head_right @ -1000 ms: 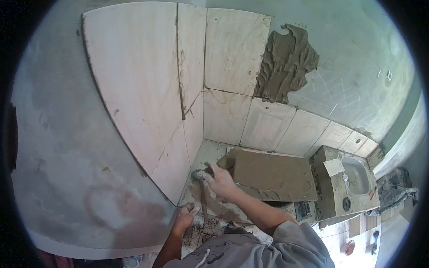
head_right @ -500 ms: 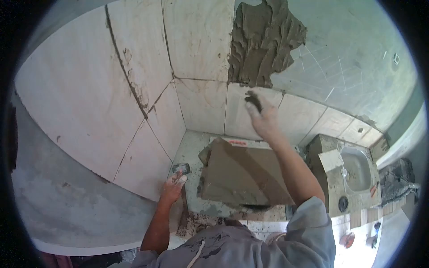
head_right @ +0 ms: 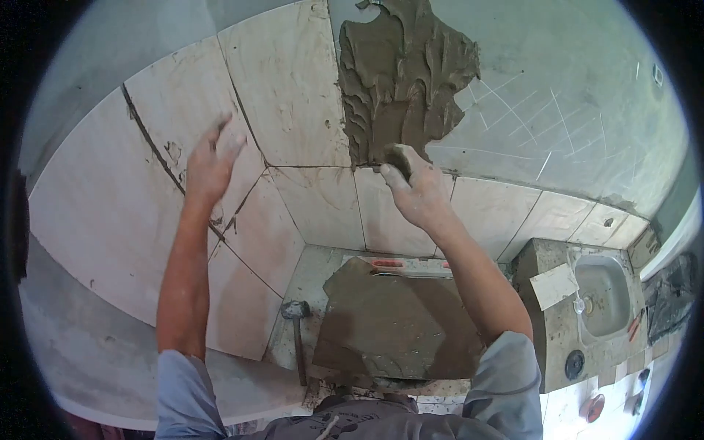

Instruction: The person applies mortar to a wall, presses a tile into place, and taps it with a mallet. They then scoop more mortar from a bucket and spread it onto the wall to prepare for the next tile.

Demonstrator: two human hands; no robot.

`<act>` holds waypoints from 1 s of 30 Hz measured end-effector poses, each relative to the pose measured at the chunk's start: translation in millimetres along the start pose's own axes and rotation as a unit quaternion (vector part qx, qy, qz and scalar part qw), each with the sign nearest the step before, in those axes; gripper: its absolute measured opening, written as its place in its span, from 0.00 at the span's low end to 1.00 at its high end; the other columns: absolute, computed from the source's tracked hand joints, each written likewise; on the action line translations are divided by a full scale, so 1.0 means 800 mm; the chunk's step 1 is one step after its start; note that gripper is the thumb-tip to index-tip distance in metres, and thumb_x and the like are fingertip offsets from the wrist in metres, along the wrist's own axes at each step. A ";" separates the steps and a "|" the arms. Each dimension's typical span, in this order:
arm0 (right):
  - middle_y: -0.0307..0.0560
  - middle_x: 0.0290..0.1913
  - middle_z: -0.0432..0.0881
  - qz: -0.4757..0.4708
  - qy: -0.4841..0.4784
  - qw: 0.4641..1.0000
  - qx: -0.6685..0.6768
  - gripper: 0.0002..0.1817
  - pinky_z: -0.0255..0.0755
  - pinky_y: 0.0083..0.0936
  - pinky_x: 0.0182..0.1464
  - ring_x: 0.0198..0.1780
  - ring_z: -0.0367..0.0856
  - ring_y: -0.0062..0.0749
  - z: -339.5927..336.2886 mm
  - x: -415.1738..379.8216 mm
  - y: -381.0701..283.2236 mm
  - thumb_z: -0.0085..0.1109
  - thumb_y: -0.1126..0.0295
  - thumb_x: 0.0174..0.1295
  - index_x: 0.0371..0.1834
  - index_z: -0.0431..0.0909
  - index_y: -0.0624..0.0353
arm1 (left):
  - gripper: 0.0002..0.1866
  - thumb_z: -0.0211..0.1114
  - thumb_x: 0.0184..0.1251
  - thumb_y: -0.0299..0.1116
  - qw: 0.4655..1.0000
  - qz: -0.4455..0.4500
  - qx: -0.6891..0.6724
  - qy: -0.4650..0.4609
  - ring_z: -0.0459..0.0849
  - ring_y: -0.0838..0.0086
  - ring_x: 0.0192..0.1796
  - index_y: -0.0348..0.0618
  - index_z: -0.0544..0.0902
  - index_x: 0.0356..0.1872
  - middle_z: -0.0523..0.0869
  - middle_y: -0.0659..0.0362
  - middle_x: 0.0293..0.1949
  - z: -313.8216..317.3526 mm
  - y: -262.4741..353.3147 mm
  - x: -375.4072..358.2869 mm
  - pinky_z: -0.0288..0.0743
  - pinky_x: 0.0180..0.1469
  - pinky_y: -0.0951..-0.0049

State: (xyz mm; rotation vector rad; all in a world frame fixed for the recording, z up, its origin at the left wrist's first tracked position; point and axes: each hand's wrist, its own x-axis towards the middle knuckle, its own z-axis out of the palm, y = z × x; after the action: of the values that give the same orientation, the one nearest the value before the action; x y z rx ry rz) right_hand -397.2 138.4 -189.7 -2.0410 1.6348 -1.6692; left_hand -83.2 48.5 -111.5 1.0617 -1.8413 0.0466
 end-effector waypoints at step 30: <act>0.68 0.53 0.80 -0.059 0.152 0.961 -0.225 0.30 0.68 0.41 0.61 0.59 0.76 0.57 0.081 0.313 -0.102 0.58 0.55 0.60 0.57 0.73 0.69 | 0.41 0.58 0.69 0.49 0.988 0.054 0.127 -0.063 0.48 0.49 0.77 0.44 0.52 0.76 0.45 0.47 0.77 0.118 -0.130 0.136 0.45 0.78 0.60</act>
State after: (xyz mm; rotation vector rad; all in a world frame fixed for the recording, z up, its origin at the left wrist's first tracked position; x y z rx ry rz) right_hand -328.9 -39.0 3.1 -2.1889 2.2097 -1.8672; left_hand -96.4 -128.1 -120.4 1.1584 -2.0470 0.2905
